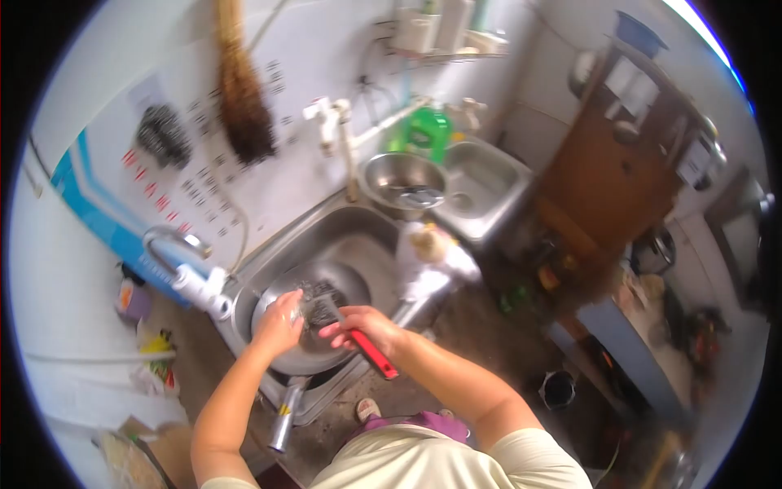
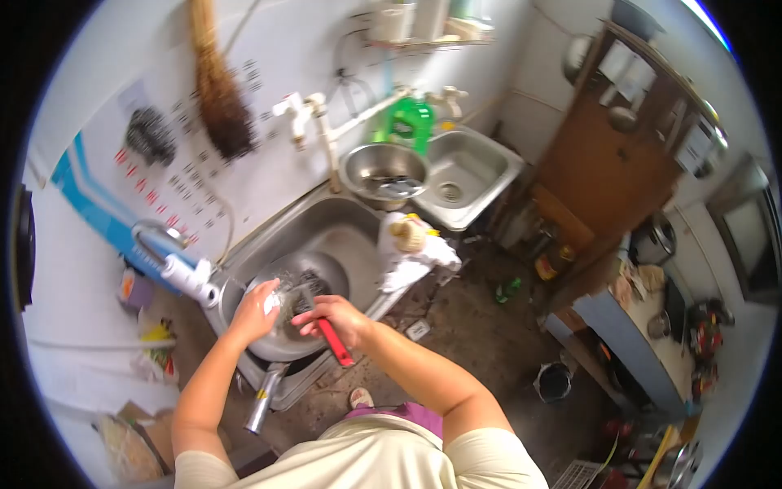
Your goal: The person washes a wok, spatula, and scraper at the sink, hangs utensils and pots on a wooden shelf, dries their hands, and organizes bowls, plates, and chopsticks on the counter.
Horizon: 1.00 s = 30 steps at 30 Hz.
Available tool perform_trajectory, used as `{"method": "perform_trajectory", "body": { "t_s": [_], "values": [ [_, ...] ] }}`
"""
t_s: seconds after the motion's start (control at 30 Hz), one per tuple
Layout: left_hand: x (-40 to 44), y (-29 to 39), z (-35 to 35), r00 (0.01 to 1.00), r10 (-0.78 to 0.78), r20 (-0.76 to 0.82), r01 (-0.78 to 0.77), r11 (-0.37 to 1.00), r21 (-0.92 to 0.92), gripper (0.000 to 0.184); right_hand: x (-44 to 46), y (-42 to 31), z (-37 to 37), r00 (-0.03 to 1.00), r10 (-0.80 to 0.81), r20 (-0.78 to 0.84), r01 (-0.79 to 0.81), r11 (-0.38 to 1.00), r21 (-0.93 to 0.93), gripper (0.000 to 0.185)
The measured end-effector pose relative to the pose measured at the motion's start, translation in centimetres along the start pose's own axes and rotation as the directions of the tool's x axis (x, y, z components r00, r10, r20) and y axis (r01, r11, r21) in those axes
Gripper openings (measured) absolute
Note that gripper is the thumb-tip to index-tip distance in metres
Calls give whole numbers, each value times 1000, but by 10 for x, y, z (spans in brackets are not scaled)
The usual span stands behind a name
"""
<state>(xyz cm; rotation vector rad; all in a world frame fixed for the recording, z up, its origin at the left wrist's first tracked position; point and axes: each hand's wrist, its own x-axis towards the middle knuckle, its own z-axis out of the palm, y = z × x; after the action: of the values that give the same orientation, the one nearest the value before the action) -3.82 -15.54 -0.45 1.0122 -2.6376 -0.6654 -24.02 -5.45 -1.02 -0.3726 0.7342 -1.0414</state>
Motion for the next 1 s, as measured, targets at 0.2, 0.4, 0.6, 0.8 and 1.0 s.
{"method": "perform_trajectory", "body": {
  "t_s": [0.2,0.4,0.6,0.8,1.0],
  "values": [
    [38,122,58,807,580,-110,-566,813,135,47,-98,-25,-25,975,-181,131,159,974,160,27],
    [105,296,118,593,742,-313,-774,633,35,43,-255,-72,-95,857,-494,-151,506,860,60,32],
    [171,447,193,605,682,-411,-795,486,-364,23,-359,-84,-200,339,-881,-330,664,472,-580,29],
    [217,564,311,859,461,-223,-409,357,-840,25,-433,-83,-289,37,-991,-130,-132,124,-983,44],
    [241,630,359,916,328,232,252,-20,-968,39,-443,-107,-337,-105,-930,-352,-138,365,-921,29]
  ]
}}
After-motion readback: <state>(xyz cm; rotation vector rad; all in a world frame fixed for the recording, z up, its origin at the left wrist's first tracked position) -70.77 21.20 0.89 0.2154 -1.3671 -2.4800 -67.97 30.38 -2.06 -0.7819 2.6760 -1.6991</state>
